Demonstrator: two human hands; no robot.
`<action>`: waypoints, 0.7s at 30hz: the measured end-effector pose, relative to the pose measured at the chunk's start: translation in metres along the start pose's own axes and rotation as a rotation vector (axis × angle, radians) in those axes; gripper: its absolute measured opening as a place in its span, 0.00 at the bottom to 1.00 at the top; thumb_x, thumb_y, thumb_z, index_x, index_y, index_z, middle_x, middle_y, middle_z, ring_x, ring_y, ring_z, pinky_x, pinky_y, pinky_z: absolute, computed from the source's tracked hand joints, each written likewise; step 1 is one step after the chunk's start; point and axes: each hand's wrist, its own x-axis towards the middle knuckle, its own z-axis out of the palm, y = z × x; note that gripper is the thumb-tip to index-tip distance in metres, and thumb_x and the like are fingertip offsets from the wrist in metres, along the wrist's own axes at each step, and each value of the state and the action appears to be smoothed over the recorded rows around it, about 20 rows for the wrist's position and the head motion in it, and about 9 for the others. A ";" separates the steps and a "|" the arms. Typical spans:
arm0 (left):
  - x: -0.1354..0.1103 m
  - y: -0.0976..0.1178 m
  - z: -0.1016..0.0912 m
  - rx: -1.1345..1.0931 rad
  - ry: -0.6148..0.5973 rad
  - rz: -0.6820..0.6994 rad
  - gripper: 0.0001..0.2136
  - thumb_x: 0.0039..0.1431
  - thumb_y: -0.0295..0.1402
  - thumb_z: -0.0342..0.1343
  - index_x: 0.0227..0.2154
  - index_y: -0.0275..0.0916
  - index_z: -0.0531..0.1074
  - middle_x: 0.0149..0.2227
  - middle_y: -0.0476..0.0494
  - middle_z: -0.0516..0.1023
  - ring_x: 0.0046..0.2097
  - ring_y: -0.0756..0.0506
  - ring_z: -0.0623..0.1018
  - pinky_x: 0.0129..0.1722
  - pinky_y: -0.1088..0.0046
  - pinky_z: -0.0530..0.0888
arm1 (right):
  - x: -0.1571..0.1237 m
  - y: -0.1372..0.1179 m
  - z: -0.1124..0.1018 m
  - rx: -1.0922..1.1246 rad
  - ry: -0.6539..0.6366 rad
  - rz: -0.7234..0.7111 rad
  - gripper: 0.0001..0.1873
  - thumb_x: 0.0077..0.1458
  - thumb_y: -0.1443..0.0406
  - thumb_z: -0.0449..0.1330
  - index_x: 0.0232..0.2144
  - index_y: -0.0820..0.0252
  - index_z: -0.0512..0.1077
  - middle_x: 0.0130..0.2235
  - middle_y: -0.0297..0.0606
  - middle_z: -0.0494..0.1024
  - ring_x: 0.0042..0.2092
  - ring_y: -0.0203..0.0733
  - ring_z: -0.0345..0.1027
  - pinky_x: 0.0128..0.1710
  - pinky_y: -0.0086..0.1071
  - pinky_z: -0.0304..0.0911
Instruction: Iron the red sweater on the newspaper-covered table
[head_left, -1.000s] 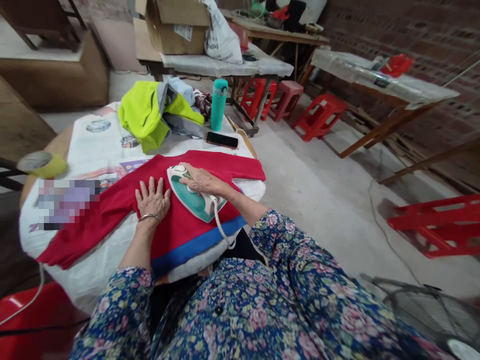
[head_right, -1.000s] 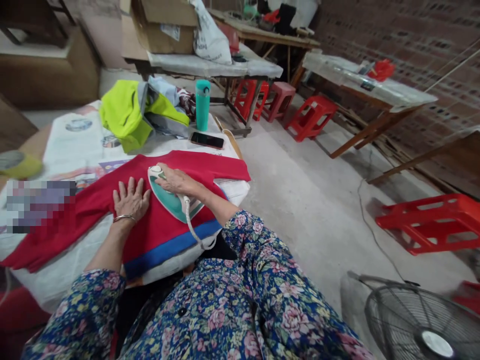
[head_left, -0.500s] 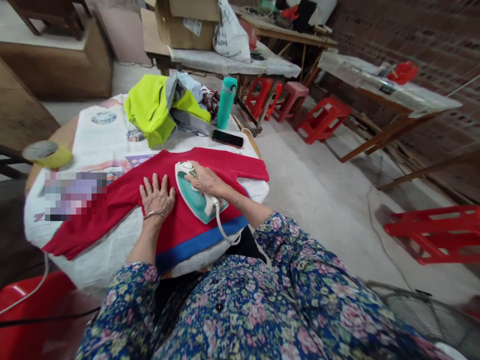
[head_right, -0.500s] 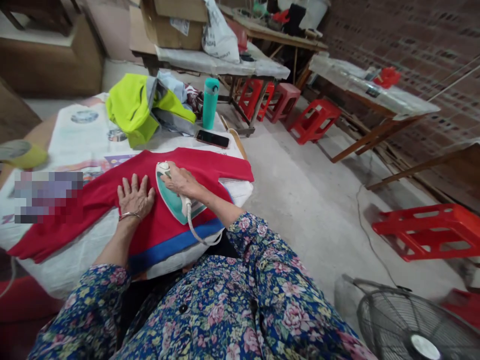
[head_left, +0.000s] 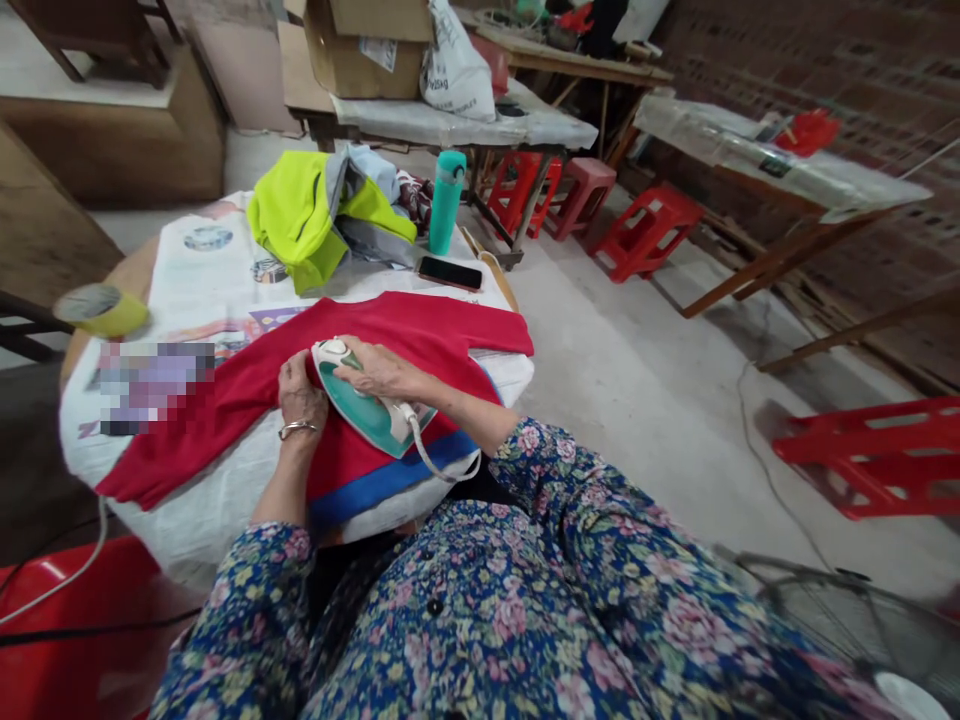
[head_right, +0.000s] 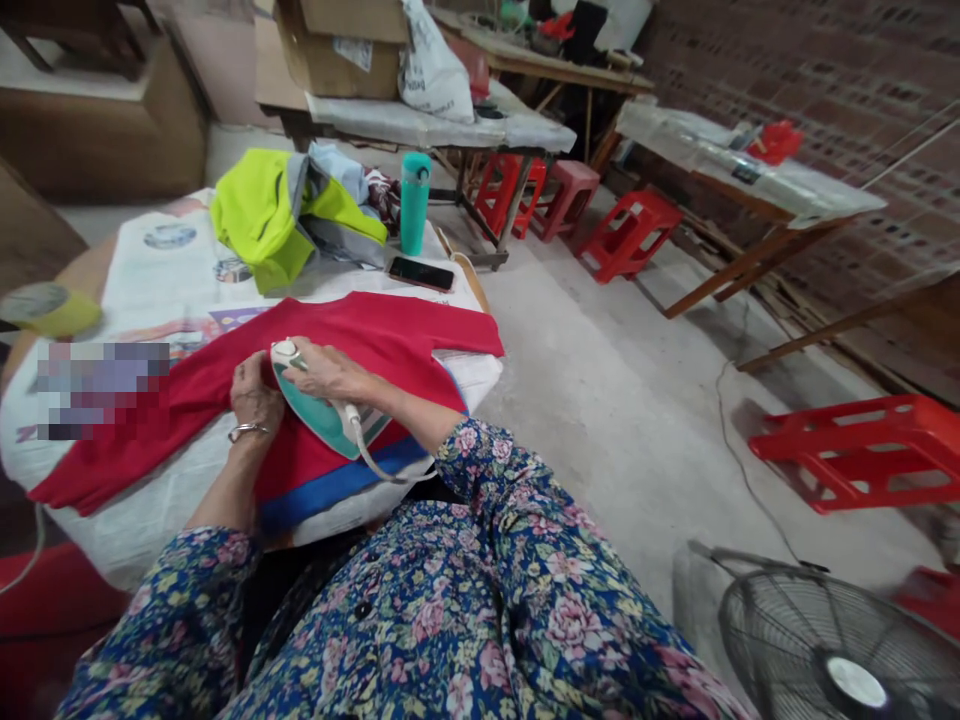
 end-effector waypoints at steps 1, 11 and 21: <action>0.001 -0.003 -0.001 -0.011 0.009 -0.003 0.30 0.53 0.20 0.54 0.61 0.39 0.77 0.62 0.30 0.81 0.66 0.32 0.79 0.73 0.48 0.72 | -0.007 0.001 0.004 -0.012 -0.001 -0.008 0.32 0.75 0.56 0.56 0.77 0.51 0.61 0.49 0.41 0.86 0.43 0.54 0.84 0.45 0.42 0.77; -0.003 0.000 -0.010 0.071 -0.053 0.125 0.14 0.63 0.29 0.53 0.46 0.43 0.81 0.58 0.32 0.82 0.64 0.32 0.79 0.74 0.45 0.71 | -0.098 0.045 0.003 -0.040 0.019 -0.044 0.31 0.72 0.58 0.64 0.74 0.50 0.69 0.56 0.45 0.87 0.55 0.58 0.81 0.58 0.49 0.74; -0.016 0.023 -0.016 0.212 -0.129 0.205 0.21 0.68 0.42 0.55 0.58 0.39 0.80 0.67 0.25 0.78 0.73 0.27 0.73 0.78 0.40 0.64 | -0.155 0.094 -0.032 0.092 0.263 0.170 0.36 0.72 0.60 0.63 0.78 0.57 0.66 0.51 0.48 0.86 0.43 0.52 0.82 0.45 0.43 0.77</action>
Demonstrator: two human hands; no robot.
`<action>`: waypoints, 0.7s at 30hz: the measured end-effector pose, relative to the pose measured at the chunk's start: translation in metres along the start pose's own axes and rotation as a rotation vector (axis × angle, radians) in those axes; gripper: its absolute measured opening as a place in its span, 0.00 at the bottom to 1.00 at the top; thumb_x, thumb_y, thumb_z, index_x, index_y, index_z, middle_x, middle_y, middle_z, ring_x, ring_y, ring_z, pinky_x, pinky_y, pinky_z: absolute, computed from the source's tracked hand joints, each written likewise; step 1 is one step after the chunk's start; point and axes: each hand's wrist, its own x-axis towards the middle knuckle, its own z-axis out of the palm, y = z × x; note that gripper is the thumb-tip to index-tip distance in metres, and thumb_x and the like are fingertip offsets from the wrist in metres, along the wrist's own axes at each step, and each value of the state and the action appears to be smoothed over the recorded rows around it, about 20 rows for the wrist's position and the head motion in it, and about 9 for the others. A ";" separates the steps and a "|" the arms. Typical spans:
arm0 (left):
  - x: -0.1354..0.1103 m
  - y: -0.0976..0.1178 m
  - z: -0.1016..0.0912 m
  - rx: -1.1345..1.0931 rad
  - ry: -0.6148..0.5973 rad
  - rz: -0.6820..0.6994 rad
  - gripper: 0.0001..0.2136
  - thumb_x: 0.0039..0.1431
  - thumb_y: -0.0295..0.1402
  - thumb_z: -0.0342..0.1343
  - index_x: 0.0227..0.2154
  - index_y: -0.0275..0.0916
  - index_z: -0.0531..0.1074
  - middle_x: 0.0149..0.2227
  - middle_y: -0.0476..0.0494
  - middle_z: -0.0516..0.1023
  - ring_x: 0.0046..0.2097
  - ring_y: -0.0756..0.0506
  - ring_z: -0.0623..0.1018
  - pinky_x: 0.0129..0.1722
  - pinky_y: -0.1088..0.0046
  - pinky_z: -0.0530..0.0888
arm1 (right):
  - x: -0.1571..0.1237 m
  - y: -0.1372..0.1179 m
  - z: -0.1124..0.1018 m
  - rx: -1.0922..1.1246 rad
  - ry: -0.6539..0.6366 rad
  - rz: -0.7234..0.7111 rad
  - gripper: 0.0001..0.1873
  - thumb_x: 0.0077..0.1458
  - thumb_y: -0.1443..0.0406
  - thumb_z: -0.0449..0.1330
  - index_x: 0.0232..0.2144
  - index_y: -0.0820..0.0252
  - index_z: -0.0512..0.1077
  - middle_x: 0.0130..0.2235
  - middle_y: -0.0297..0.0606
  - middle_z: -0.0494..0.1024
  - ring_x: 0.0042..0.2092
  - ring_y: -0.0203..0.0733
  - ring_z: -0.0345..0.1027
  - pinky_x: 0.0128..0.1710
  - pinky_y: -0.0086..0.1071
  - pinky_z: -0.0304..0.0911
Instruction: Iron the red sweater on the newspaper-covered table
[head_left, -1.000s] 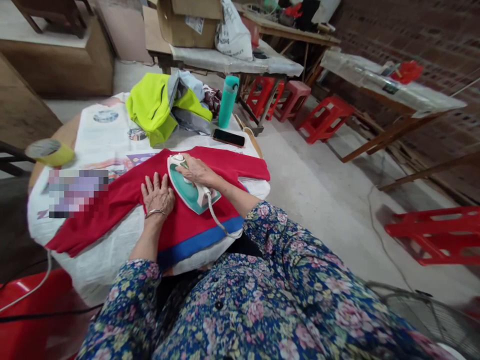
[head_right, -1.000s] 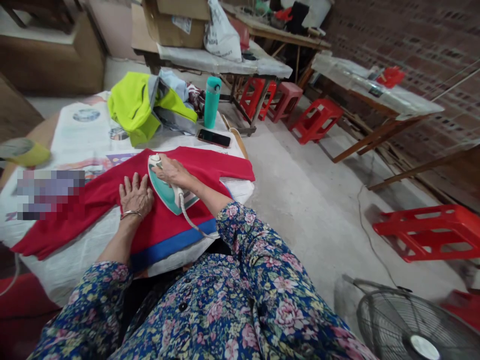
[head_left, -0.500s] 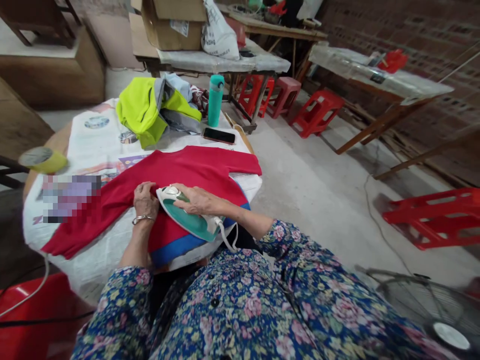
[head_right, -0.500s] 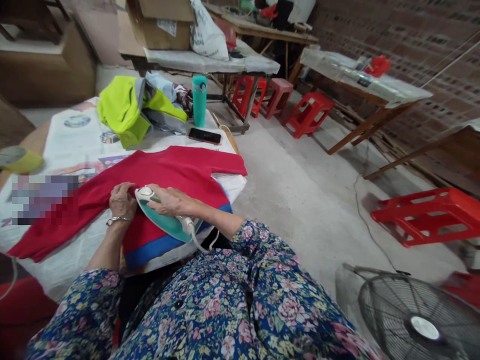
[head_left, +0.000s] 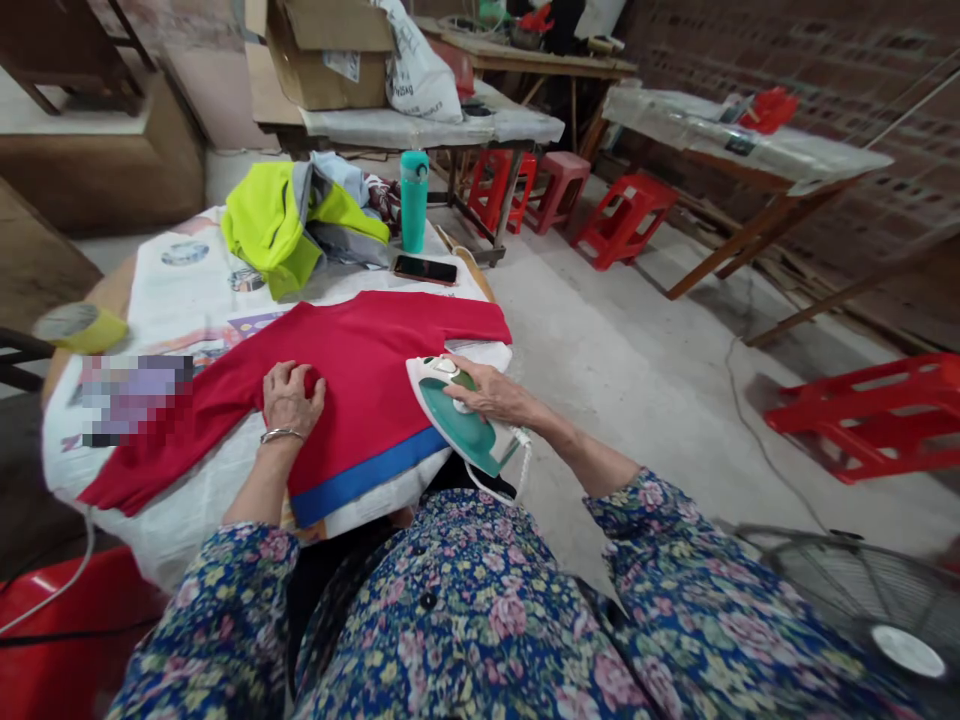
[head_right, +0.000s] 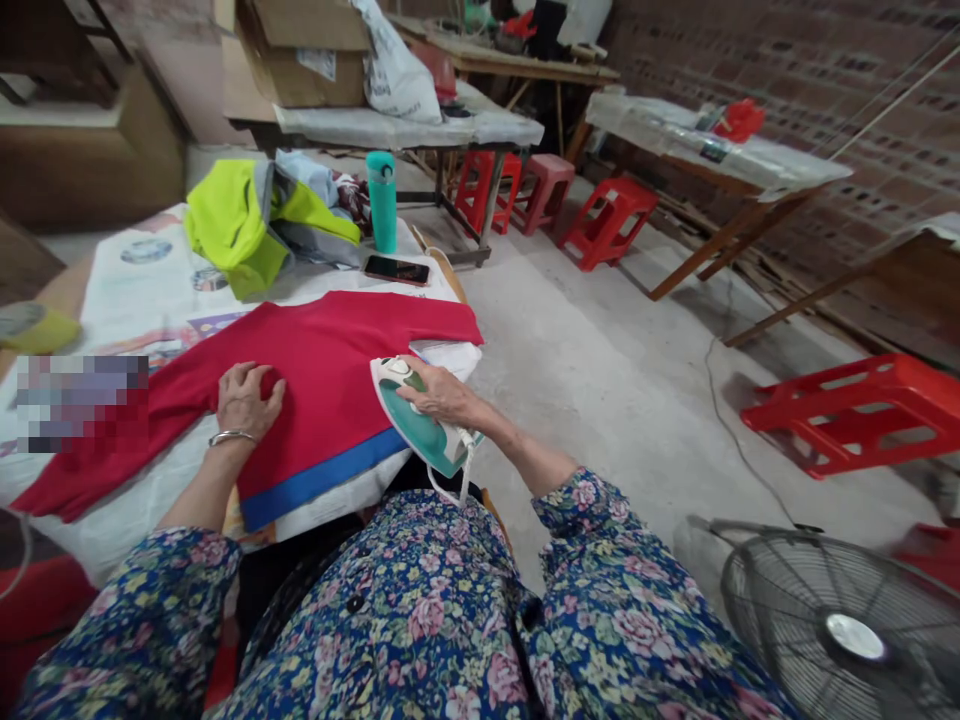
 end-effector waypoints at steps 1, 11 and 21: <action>-0.007 0.008 0.001 0.023 -0.028 0.033 0.24 0.68 0.43 0.56 0.61 0.38 0.78 0.70 0.24 0.75 0.76 0.26 0.69 0.79 0.38 0.61 | -0.002 0.001 -0.004 0.012 0.012 0.008 0.36 0.72 0.60 0.63 0.78 0.58 0.65 0.49 0.47 0.86 0.40 0.50 0.81 0.42 0.42 0.77; -0.074 0.060 0.018 -0.015 -0.388 0.489 0.25 0.73 0.47 0.53 0.65 0.44 0.77 0.76 0.33 0.73 0.79 0.32 0.67 0.80 0.39 0.60 | 0.094 -0.026 -0.033 -0.076 0.092 -0.250 0.18 0.69 0.63 0.63 0.58 0.61 0.78 0.58 0.49 0.84 0.59 0.55 0.78 0.64 0.47 0.71; -0.076 0.052 0.018 -0.036 -0.374 0.498 0.21 0.73 0.46 0.56 0.62 0.45 0.78 0.75 0.32 0.73 0.79 0.32 0.68 0.80 0.37 0.60 | 0.140 -0.003 -0.052 -0.201 0.162 -0.122 0.23 0.70 0.63 0.58 0.63 0.62 0.74 0.63 0.54 0.81 0.66 0.60 0.73 0.67 0.53 0.68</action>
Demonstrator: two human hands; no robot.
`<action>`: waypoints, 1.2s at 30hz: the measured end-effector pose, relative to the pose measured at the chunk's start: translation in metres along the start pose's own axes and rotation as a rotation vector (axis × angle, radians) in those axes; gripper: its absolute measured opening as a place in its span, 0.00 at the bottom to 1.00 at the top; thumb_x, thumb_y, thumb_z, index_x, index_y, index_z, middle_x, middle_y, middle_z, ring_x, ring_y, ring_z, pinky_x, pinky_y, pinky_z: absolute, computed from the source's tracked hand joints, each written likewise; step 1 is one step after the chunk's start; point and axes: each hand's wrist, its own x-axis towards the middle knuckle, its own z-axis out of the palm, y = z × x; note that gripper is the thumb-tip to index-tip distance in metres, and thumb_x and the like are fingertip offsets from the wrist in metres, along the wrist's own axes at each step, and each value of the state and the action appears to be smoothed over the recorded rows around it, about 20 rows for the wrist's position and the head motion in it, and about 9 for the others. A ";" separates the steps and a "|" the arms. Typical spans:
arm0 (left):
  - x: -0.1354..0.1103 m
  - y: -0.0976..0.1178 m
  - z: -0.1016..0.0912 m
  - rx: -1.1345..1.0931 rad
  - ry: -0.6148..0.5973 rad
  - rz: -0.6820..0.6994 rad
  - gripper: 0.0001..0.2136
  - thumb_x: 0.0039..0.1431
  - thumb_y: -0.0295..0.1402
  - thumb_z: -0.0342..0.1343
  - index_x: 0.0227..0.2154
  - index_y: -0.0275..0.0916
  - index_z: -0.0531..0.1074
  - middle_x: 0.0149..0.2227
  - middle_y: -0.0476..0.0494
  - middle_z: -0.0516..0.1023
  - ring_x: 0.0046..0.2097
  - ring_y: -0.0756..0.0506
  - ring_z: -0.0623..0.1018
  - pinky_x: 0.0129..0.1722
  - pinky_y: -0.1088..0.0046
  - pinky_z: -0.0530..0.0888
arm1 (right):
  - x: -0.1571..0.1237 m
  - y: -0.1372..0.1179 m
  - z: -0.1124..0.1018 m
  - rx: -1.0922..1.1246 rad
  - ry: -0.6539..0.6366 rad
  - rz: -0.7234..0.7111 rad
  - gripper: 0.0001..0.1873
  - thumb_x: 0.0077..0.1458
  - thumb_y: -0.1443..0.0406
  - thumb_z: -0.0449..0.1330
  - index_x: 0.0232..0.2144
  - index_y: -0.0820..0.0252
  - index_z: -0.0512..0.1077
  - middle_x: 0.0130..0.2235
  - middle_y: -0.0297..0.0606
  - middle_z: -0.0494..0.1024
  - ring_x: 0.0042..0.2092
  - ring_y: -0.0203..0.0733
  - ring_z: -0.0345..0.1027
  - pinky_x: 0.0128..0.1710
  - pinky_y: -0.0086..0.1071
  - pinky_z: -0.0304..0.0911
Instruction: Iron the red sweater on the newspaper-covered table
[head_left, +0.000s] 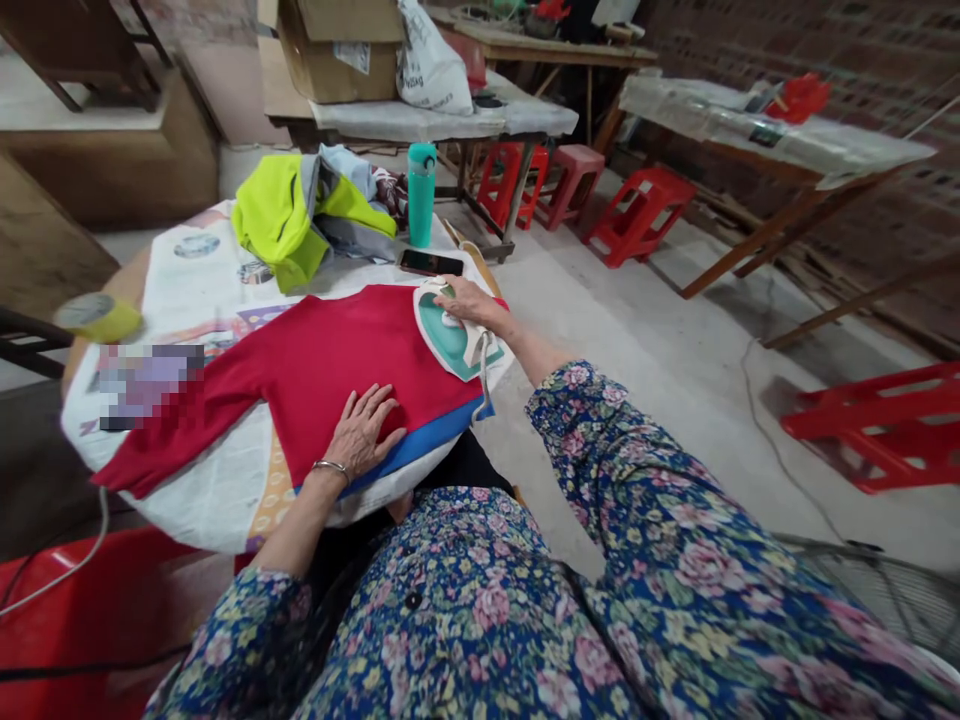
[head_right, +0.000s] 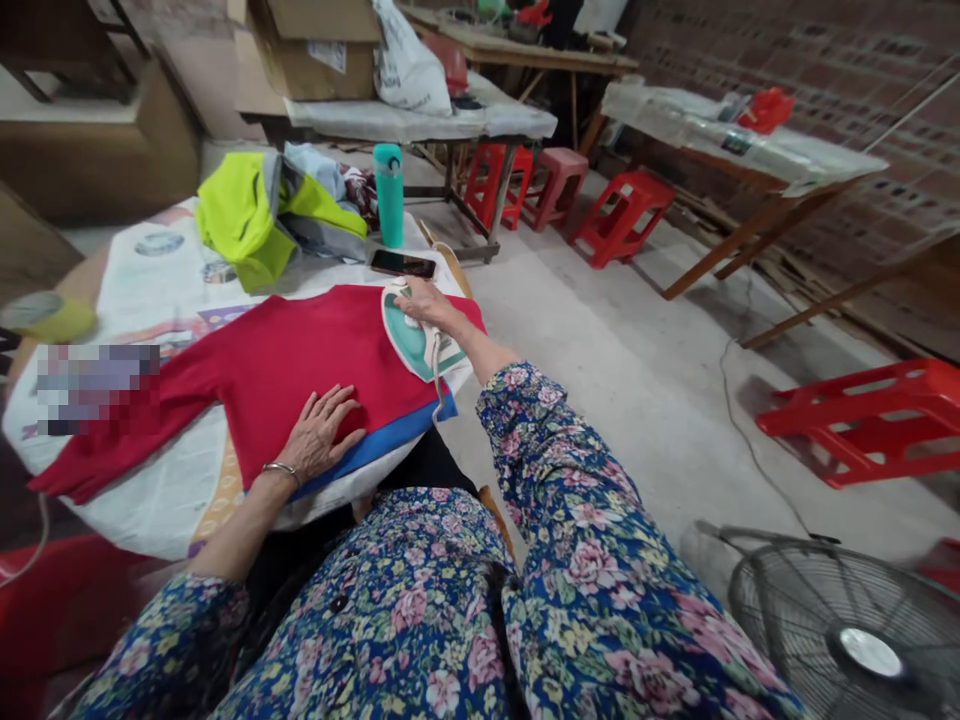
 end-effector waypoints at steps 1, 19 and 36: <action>0.000 0.000 0.001 0.000 0.005 0.004 0.21 0.73 0.46 0.56 0.62 0.45 0.78 0.75 0.32 0.74 0.79 0.32 0.68 0.80 0.37 0.60 | 0.001 0.002 -0.003 -0.023 0.019 0.014 0.22 0.69 0.64 0.59 0.63 0.62 0.74 0.63 0.54 0.81 0.66 0.61 0.73 0.68 0.54 0.67; -0.019 -0.003 -0.001 -0.007 0.006 0.113 0.13 0.70 0.42 0.57 0.51 0.44 0.79 0.72 0.31 0.76 0.77 0.32 0.71 0.79 0.36 0.64 | -0.013 -0.084 0.053 0.028 -0.174 -0.150 0.20 0.70 0.65 0.64 0.62 0.60 0.79 0.51 0.41 0.87 0.55 0.53 0.81 0.57 0.39 0.73; -0.019 0.003 0.001 -0.067 0.041 0.096 0.11 0.72 0.44 0.57 0.48 0.43 0.75 0.70 0.29 0.78 0.75 0.32 0.73 0.78 0.37 0.66 | 0.010 -0.052 0.067 0.048 -0.083 -0.098 0.30 0.71 0.60 0.61 0.71 0.60 0.69 0.67 0.55 0.80 0.70 0.62 0.73 0.70 0.53 0.67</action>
